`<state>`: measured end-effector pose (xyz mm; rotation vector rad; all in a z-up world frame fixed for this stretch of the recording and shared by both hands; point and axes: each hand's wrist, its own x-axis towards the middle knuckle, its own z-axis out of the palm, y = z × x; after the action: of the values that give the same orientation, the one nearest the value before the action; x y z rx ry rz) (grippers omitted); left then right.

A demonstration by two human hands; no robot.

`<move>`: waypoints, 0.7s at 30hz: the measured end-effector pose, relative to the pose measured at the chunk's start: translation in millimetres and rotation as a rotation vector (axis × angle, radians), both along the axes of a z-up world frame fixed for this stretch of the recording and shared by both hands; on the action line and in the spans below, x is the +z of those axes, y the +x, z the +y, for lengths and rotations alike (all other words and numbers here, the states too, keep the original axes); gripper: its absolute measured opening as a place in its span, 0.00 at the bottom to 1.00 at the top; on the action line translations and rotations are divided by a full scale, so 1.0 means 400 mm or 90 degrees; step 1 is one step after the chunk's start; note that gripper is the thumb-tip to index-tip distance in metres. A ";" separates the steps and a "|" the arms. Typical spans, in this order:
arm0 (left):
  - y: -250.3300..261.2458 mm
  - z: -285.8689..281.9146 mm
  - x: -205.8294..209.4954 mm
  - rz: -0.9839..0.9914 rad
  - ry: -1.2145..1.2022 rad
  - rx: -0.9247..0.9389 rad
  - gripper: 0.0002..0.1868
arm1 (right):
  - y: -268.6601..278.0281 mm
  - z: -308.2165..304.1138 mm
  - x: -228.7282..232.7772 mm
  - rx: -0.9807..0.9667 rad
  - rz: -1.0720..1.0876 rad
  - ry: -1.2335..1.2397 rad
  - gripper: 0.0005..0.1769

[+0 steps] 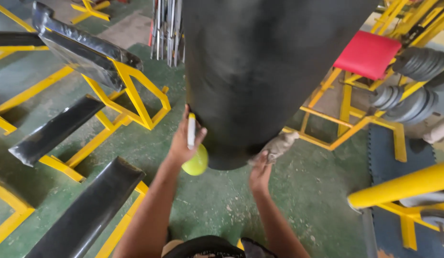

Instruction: Cleaning and wiping down various pieces of gym equipment and benches using a spray bottle and cloth.

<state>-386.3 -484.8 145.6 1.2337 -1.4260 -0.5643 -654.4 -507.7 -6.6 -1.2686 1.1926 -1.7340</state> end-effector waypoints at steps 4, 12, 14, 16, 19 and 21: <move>0.038 -0.009 -0.034 -0.163 0.006 0.112 0.34 | 0.045 0.106 0.289 -0.002 0.117 -0.192 0.37; -0.044 0.096 0.027 -0.292 -0.235 0.122 0.30 | -0.080 -0.087 0.821 -0.084 0.337 -0.501 0.44; -0.058 0.117 0.043 -0.188 -0.229 0.102 0.26 | -0.149 -0.187 0.808 0.007 0.139 -0.323 0.47; -0.041 0.111 0.037 -0.182 -0.207 0.111 0.26 | -0.150 -0.215 0.743 0.025 0.107 -0.268 0.48; -0.012 0.086 0.024 -0.190 -0.196 0.126 0.27 | -0.101 -0.196 0.606 0.106 0.006 -0.141 0.48; 0.002 0.076 0.023 -0.204 -0.205 0.132 0.28 | -0.056 -0.157 0.462 0.167 -0.062 -0.066 0.48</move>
<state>-385.5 -454.4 154.8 1.2258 -1.5551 0.0099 -677.0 -570.6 178.0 -1.3197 0.8493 -1.6591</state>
